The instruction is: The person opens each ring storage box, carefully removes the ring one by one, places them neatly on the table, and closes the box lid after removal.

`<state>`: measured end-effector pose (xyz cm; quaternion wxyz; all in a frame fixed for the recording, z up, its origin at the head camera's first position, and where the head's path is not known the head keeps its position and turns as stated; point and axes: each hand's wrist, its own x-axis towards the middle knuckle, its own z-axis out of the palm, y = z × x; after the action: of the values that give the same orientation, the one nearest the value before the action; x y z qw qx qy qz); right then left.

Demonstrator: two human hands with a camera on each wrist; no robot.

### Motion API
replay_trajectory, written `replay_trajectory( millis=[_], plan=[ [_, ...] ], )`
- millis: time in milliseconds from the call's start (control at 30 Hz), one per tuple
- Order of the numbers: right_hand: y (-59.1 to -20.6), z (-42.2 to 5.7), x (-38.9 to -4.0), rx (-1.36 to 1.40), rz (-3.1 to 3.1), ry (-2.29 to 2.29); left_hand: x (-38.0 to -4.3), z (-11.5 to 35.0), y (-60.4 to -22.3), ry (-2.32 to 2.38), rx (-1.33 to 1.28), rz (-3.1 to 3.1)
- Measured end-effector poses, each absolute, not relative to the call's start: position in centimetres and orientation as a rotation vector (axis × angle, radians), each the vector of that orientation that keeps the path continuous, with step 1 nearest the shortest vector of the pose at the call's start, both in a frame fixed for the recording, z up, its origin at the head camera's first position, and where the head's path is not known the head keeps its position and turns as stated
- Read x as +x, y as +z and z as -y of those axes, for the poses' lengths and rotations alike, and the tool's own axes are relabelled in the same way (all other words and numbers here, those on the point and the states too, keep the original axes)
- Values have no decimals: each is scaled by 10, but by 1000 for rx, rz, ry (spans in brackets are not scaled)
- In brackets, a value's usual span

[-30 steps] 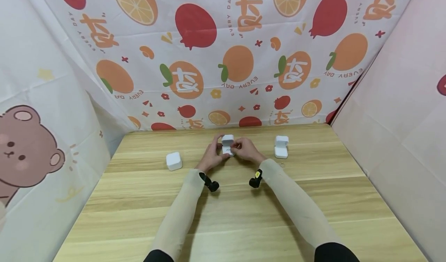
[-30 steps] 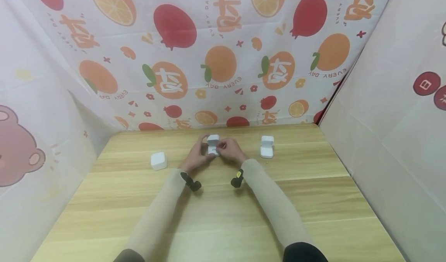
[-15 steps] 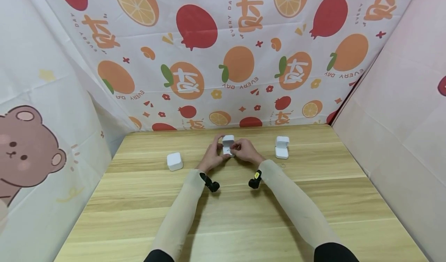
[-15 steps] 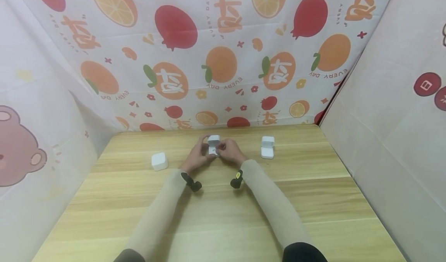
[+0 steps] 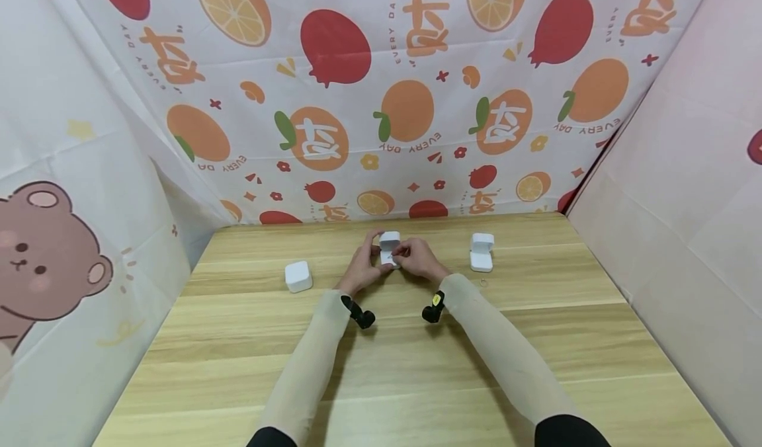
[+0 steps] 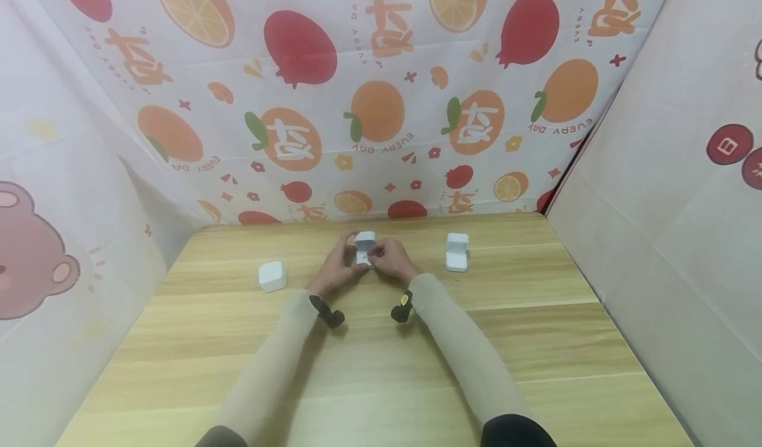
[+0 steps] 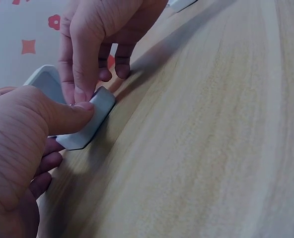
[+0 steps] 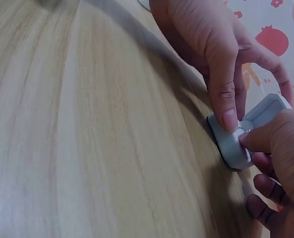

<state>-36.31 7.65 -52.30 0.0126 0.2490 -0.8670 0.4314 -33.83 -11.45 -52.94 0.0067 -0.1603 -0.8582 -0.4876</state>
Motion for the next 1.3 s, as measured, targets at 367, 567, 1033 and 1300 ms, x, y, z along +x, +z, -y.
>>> replay_trajectory(
  millis=[367,567,1033,1300],
  plan=[
    [-520,-68,-363,594,2817,1350,-339,116,-529,-1522,-506,2687],
    [-521,-67,-363,575,2809,1338,-340,116,-529,-1514,-505,2698],
    [-528,-65,-361,571,2787,1360,-341,116,-531,-1508,-506,2702],
    [-529,-65,-357,572,2764,1372,-343,116,-533,-1496,-487,2700]
  ],
)
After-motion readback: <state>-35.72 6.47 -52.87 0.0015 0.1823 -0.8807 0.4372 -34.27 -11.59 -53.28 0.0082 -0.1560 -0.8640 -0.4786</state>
